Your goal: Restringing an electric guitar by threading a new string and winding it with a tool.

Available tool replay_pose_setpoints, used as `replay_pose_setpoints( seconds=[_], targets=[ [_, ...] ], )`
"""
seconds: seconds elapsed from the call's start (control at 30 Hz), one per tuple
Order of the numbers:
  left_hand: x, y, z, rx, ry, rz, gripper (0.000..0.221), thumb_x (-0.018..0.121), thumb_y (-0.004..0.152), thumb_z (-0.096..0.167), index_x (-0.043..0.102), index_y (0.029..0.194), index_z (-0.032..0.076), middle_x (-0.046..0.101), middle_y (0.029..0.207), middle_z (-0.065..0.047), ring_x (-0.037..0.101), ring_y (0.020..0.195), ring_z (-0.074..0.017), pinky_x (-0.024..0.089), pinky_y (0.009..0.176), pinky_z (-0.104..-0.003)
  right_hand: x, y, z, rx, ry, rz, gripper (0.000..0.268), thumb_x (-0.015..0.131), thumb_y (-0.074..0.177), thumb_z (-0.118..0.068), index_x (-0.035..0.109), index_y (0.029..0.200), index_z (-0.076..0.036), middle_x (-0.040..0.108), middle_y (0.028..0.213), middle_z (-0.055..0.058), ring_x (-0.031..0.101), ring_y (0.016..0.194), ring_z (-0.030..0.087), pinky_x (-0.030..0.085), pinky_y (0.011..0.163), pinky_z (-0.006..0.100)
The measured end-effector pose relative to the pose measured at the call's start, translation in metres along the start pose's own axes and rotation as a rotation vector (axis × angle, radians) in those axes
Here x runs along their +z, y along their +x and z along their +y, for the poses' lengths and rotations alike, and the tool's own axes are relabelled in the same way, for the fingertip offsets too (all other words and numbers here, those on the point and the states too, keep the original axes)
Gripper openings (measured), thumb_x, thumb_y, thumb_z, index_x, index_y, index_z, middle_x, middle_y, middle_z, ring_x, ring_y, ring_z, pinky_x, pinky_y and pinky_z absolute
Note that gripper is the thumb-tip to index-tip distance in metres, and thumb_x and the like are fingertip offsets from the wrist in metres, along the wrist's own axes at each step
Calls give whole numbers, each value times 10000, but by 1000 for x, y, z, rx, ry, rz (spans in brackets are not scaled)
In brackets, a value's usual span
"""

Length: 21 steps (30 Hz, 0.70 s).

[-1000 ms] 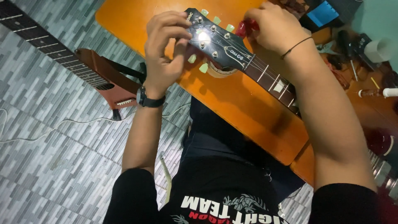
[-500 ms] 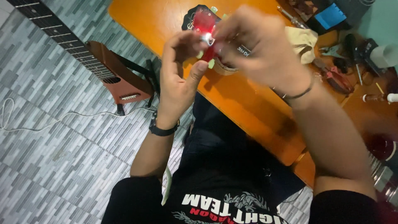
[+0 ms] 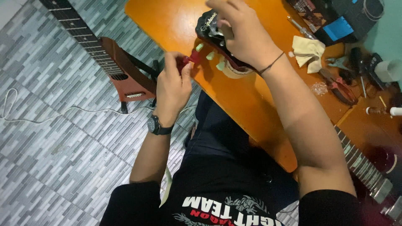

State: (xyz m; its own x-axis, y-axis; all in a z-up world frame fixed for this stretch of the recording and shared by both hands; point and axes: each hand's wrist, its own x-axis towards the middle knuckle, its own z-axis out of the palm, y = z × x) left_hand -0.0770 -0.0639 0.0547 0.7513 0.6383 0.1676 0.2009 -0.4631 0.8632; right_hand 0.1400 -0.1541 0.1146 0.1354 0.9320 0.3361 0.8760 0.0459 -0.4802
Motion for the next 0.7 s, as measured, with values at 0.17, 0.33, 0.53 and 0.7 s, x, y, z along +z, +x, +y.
replay_pose_setpoints(
  seconds=[0.17, 0.33, 0.53, 0.7],
  targets=[
    [-6, 1, 6, 50, 68, 22, 291, 426, 1097, 320, 540, 1293, 137, 691, 1178, -110, 704, 992, -285, 542, 778, -400, 4, 3, 15, -39, 8, -35, 190, 633, 1010, 136, 684, 1160, 31, 673, 1085, 172, 625, 991, 336, 502, 831, 410],
    [-4, 5, -7, 71, -7, 69, 265, 474, 1087, 309, 594, 1132, 77, 674, 1046, -90, 651, 927, -239, 511, 767, -372, 5, -3, 19, -16, 24, 88, 94, 778, 1072, 82, 727, 1034, 12, 703, 969, 106, 642, 859, 226, 472, 724, 331],
    [-6, 25, -11, 17, -127, -4, 202, 602, 1024, 220, 626, 1149, 64, 714, 1113, -89, 677, 997, -230, 530, 856, -360, 7, -6, 21, -26, 169, 138, 109, 651, 1093, 152, 729, 1081, 77, 721, 1038, 157, 697, 976, 278, 548, 870, 356],
    [-6, 32, -7, 224, 229, 31, 159, 696, 999, 168, 650, 1100, 54, 717, 1045, -91, 685, 907, -270, 546, 736, -401, 5, -5, 12, -37, 325, 137, 106, 575, 1137, 140, 673, 1149, 101, 699, 1050, 192, 723, 965, 277, 609, 940, 370]
  ],
)
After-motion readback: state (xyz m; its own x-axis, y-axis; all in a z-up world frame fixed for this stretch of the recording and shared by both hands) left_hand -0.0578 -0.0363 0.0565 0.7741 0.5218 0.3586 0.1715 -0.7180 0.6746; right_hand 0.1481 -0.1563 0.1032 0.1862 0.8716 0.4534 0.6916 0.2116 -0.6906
